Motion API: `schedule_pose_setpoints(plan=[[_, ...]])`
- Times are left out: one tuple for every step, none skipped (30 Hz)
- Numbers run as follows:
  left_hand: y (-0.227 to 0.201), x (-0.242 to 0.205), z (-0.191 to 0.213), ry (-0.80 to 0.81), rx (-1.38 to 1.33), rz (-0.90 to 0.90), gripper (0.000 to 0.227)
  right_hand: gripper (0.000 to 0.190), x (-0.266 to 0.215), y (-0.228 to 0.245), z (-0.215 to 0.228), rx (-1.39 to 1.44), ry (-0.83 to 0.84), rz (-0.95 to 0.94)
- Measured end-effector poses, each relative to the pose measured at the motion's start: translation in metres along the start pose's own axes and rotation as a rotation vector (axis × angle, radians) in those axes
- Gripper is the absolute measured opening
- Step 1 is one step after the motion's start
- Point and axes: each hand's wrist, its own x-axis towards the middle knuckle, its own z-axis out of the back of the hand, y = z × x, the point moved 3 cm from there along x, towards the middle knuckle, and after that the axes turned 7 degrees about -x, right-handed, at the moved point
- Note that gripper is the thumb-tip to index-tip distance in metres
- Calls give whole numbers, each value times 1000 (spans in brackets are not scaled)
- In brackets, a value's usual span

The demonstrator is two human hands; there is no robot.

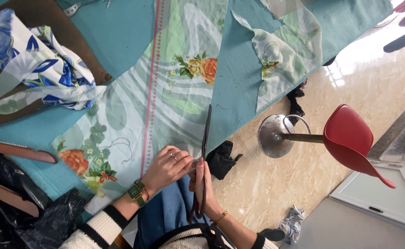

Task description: The person uses a pair of scissors to cut a piece of floral-patterned fabric laid out on a table. They hold the fabric steady with one hand while cutting along a marked line with the other.

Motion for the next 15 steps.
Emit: schedule_pose_setpoints(plan=[[0,1,1,-10,-2,-1,12,43,-2,3,-1,-44,-2,35],[0,1,1,-19,-6,0,12,41,-4,5,-1,-88,-7,68],[0,2,1,-16,-10,-5,12,41,-2,3,-1,-83,-12,67],[0,2,1,-16,-17,5,12,41,-1,1,-1,-52,-2,58],[0,2,1,-15,-23,16,12,42,0,-1,-2,-21,8,50],[1,3,1,-13,-26,14,12,42,3,-4,-1,-18,5,48],[1,2,2,-17,-35,22,11,41,6,-8,0,44,14,31],[1,3,2,-21,-43,31,11,41,8,-11,0,106,25,13],[1,3,2,-18,-45,30,11,41,7,-10,1,109,23,12],[2,4,3,-20,-65,38,11,44,7,-8,1,86,20,8],[3,4,3,-22,-85,47,10,47,6,-6,1,62,16,5],[3,5,4,-20,-85,44,10,47,9,-5,0,65,15,6],[3,5,5,-16,-94,50,10,46,11,-4,0,52,24,19],[2,6,5,-12,-105,56,9,46,13,-3,0,41,31,31],[3,6,6,-9,-107,53,9,46,15,1,0,44,28,31]])
